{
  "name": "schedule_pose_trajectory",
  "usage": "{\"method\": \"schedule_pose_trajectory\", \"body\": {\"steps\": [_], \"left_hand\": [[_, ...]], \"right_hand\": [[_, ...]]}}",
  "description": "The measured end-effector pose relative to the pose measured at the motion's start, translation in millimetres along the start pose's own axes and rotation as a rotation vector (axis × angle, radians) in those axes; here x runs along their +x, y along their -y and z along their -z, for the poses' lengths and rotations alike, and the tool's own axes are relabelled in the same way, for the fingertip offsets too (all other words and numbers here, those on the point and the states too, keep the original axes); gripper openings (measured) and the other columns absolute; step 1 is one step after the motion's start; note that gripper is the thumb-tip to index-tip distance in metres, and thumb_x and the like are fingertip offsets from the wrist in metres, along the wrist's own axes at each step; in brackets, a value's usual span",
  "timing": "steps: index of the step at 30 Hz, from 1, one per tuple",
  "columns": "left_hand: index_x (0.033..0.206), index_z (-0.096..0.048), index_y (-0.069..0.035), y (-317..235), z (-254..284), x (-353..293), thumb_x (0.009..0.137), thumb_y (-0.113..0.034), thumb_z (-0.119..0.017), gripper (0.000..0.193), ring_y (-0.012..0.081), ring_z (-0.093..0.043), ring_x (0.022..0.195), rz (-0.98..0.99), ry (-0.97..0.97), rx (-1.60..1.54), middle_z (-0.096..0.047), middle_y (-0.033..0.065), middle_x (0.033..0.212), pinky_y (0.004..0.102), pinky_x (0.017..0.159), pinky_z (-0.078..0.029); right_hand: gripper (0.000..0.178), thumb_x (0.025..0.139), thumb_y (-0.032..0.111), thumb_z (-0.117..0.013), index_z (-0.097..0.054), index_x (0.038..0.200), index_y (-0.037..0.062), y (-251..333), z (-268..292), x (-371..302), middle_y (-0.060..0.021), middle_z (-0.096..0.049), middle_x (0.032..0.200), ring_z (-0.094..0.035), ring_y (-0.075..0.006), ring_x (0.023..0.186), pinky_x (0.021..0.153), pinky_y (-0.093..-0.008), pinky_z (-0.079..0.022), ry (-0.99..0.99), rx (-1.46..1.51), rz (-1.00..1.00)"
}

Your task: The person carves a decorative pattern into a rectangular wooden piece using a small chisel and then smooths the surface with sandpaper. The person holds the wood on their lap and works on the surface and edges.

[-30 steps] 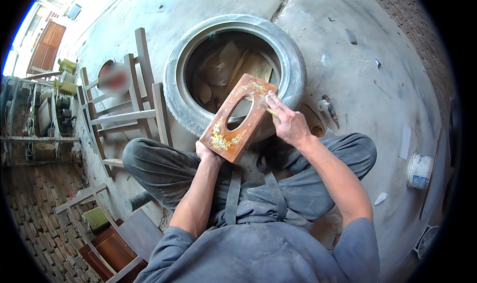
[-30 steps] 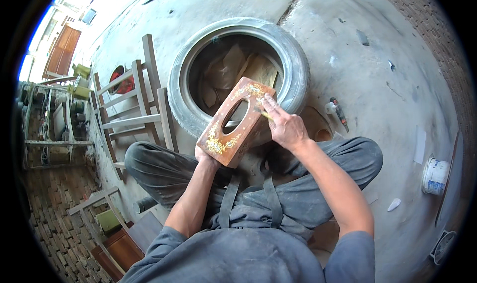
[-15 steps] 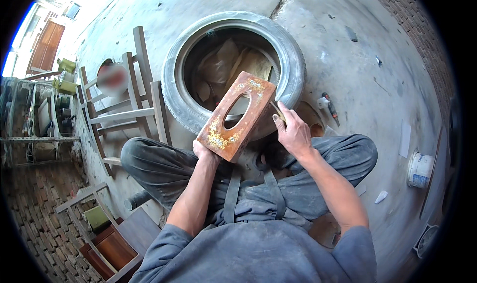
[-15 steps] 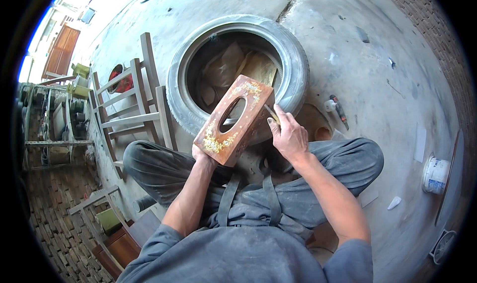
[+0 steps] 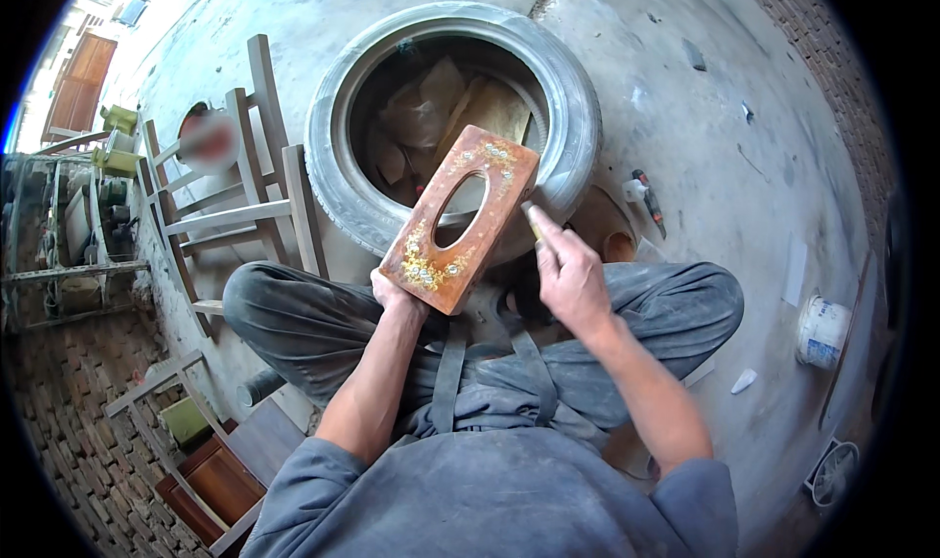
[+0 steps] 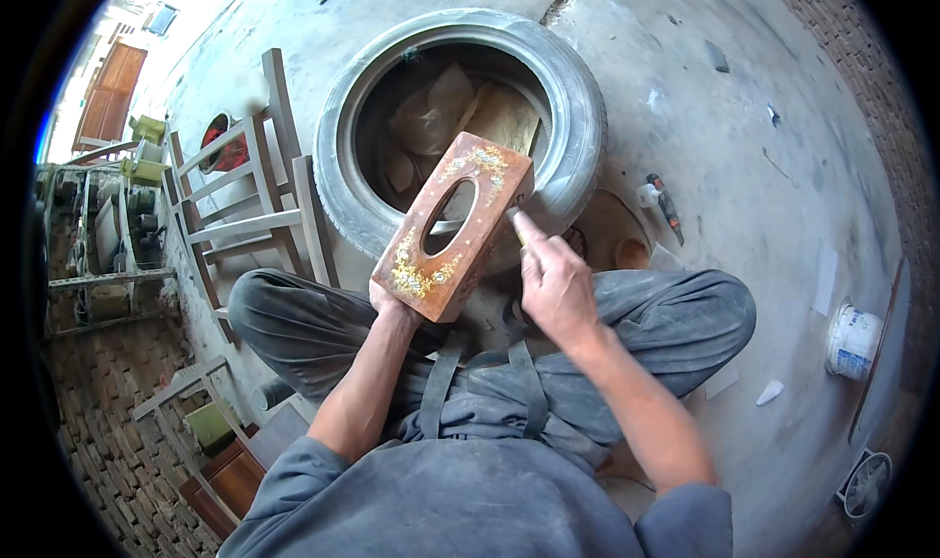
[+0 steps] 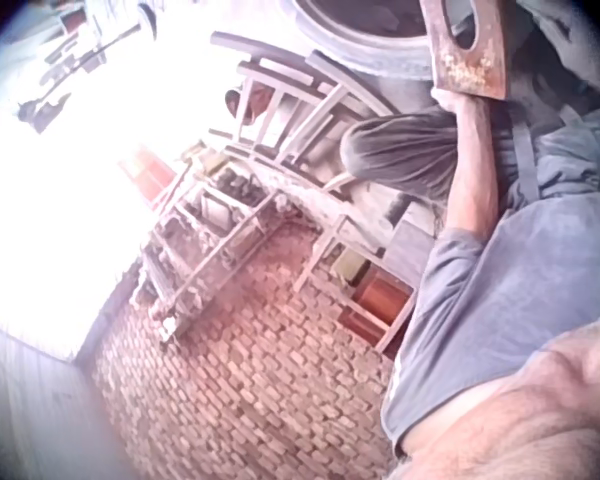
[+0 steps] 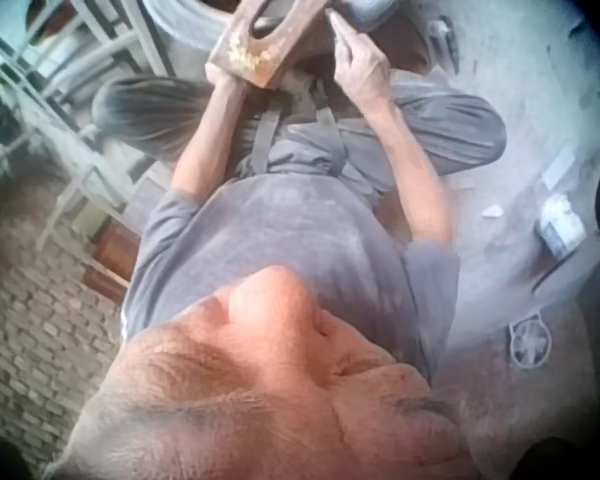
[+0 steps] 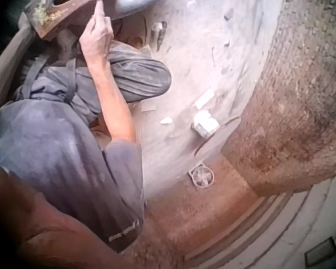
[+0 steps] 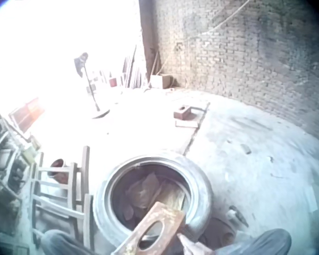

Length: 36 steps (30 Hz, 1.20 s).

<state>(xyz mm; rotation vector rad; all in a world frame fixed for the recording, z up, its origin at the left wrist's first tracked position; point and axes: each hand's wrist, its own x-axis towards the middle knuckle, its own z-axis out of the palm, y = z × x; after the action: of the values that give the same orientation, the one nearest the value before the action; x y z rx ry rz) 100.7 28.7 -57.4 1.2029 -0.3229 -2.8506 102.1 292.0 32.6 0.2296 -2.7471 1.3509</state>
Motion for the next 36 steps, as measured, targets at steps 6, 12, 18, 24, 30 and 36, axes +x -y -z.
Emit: {"method": "schedule_pose_trajectory", "body": {"steps": [6,12,18,24,30,36], "left_hand": [[0.176,-0.022,-0.008,1.9,-9.1,-6.1,0.114,-0.028,-0.032,0.066,0.0256,-0.024,0.168,-0.050,-0.148,-0.232,-0.026,0.0084,0.182,0.0429,0.140,-0.016],[0.178,-0.011,-0.008,-5.3,87.8,66.0,0.114,-0.032,-0.039,0.074,0.0213,-0.012,0.170,0.702,0.219,-1.806,-0.012,0.0061,0.186,0.0356,0.140,-0.008],[0.175,-0.018,-0.007,-11.8,37.2,34.0,0.112,-0.044,-0.039,0.076,0.0275,-0.029,0.165,0.881,-0.706,-3.734,-0.028,0.0098,0.180,0.0412,0.137,-0.022],[0.174,-0.023,-0.007,-9.5,26.8,34.2,0.111,-0.044,-0.046,0.076,0.0273,-0.035,0.162,0.923,-1.028,-3.929,-0.035,0.0109,0.176,0.0414,0.135,-0.028],[0.173,-0.025,-0.006,-13.4,7.8,12.7,0.110,-0.041,-0.051,0.077,0.0284,-0.038,0.159,1.070,-0.951,-3.718,-0.038,0.0120,0.175,0.0409,0.133,-0.031],[0.172,-0.027,-0.005,0.6,-5.3,-8.7,0.108,-0.038,-0.057,0.078,0.0295,-0.041,0.157,1.232,-0.923,-3.496,-0.041,0.0131,0.173,0.0404,0.131,-0.033]], "right_hand": [[0.049,0.100,0.003,-0.068,-0.069,0.149,0.0098,42.4,-29.5,-34.9,-0.0190,-0.066,0.085,-0.069,-0.0402,0.078,0.074,-0.0504,-0.056,0.095,-0.104,-0.139],[0.048,0.100,0.002,-0.069,-0.065,0.147,0.0029,16.2,21.7,13.2,-0.0226,-0.074,0.098,-0.075,-0.0438,0.086,0.076,-0.0499,-0.062,-0.269,-0.214,0.115],[0.016,0.108,0.006,-0.068,-0.068,0.122,-0.0012,46.6,216.9,14.5,-0.0073,-0.077,0.090,-0.069,-0.0117,0.074,0.068,-0.0305,-0.056,-0.836,-0.209,-0.029],[0.018,0.108,0.022,-0.063,-0.068,0.102,0.0056,-144.6,103.5,-146.4,-0.0190,-0.073,0.085,-0.073,-0.0315,0.074,0.072,-0.0439,-0.057,-0.554,-0.100,-0.743],[0.022,0.100,0.024,-0.062,-0.074,0.111,0.0093,-295.2,-34.2,-295.4,-0.0225,-0.078,0.102,-0.074,-0.0461,0.095,0.087,-0.0569,-0.057,-0.449,-0.274,-1.207],[0.025,0.101,0.032,-0.065,-0.077,0.112,0.0121,-290.9,-43.5,-297.4,-0.0191,-0.075,0.123,-0.071,-0.0469,0.115,0.097,-0.0564,-0.056,-0.611,-0.368,-0.972]]}}
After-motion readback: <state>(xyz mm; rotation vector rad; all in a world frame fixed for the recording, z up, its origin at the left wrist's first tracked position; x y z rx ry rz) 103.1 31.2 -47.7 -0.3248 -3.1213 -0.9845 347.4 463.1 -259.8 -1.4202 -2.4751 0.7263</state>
